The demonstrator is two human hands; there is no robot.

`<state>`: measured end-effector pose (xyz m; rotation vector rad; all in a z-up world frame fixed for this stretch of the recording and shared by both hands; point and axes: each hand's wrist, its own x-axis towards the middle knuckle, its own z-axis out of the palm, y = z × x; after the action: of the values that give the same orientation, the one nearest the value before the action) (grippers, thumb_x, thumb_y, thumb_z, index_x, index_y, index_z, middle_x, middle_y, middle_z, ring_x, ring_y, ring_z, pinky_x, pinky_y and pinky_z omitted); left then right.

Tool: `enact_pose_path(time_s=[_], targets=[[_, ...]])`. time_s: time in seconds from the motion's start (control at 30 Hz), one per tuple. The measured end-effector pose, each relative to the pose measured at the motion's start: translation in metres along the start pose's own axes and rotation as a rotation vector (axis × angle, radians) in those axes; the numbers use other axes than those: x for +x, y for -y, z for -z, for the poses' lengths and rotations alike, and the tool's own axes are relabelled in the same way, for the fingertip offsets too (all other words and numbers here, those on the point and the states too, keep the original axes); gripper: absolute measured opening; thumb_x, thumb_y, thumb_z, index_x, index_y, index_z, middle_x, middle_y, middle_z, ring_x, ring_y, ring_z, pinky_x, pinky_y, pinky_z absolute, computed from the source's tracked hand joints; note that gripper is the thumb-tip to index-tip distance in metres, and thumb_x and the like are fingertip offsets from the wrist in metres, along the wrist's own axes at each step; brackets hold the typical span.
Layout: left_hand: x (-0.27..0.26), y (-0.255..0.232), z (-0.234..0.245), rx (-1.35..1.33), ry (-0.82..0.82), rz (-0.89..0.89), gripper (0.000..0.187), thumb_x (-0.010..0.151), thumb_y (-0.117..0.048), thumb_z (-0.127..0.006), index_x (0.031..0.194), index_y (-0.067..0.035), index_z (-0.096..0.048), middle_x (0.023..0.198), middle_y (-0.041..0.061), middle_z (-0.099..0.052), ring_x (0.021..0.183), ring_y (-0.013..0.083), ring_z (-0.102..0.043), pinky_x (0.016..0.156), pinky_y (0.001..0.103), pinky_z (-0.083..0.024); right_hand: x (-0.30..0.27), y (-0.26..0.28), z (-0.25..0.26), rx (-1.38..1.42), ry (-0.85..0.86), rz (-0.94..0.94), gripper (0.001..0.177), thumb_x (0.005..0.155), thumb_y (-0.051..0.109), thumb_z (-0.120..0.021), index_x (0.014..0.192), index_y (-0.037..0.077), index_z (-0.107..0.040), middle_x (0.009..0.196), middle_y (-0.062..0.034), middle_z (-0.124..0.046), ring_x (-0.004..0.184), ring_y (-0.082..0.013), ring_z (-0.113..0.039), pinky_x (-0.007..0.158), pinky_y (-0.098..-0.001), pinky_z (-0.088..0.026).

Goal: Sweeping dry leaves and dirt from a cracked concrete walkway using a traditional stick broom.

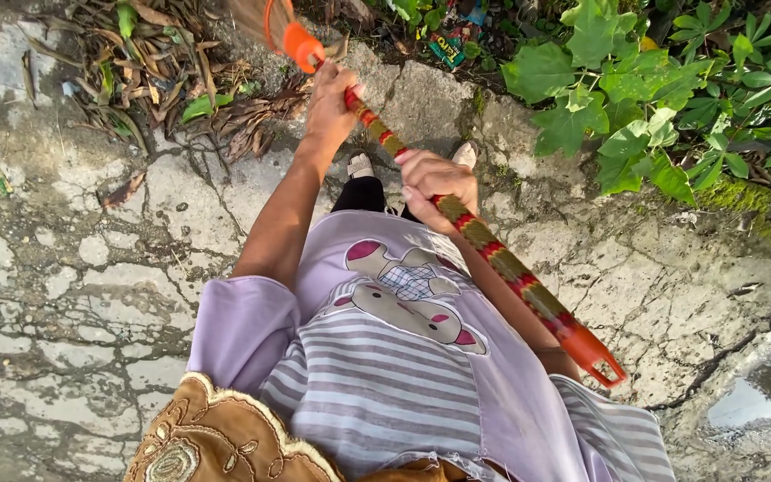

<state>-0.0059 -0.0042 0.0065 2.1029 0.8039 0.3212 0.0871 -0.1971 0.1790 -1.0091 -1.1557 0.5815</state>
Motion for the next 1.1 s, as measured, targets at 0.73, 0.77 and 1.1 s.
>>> enact_pose_path(time_s=[0.73, 0.77, 1.1], targets=[[0.002, 0.022, 0.007, 0.029, 0.031, 0.074, 0.013, 0.102, -0.006, -0.061, 0.09, -0.007, -0.056, 0.114, 0.016, -0.057, 0.122, 0.0364, -0.046, 0.106, 0.057, -0.039, 0.019, 0.008, -0.022, -0.041, 0.04, -0.019, 0.033, 0.091, -0.007, -0.061, 0.062, 0.002, -0.049, 0.065, -0.0102, -0.053, 0.064, -0.0254, -0.054, 0.093, -0.0465, -0.054], [-0.002, 0.03, 0.007, 0.03, 0.029, 0.075, 0.017, 0.101, -0.005, -0.062, 0.086, -0.008, -0.055, 0.111, 0.014, -0.056, 0.106, 0.0271, -0.053, 0.093, 0.047, -0.051, 0.015, -0.003, -0.024, -0.019, 0.039, -0.002, 0.033, 0.089, -0.009, -0.062, 0.061, 0.002, -0.047, 0.065, -0.0106, -0.052, 0.063, -0.0251, -0.053, 0.092, -0.0457, -0.054], [0.033, 0.033, -0.005, -0.016, -0.002, 0.041, 0.015, 0.102, -0.016, -0.066, 0.091, -0.008, -0.059, 0.116, 0.015, -0.053, 0.117, 0.0303, -0.05, 0.101, 0.05, -0.054, 0.035, 0.002, -0.02, -0.082, 0.028, -0.045, 0.035, 0.095, -0.005, -0.059, 0.062, 0.002, -0.05, 0.067, -0.0093, -0.053, 0.067, -0.0248, -0.053, 0.094, -0.0474, -0.053]])
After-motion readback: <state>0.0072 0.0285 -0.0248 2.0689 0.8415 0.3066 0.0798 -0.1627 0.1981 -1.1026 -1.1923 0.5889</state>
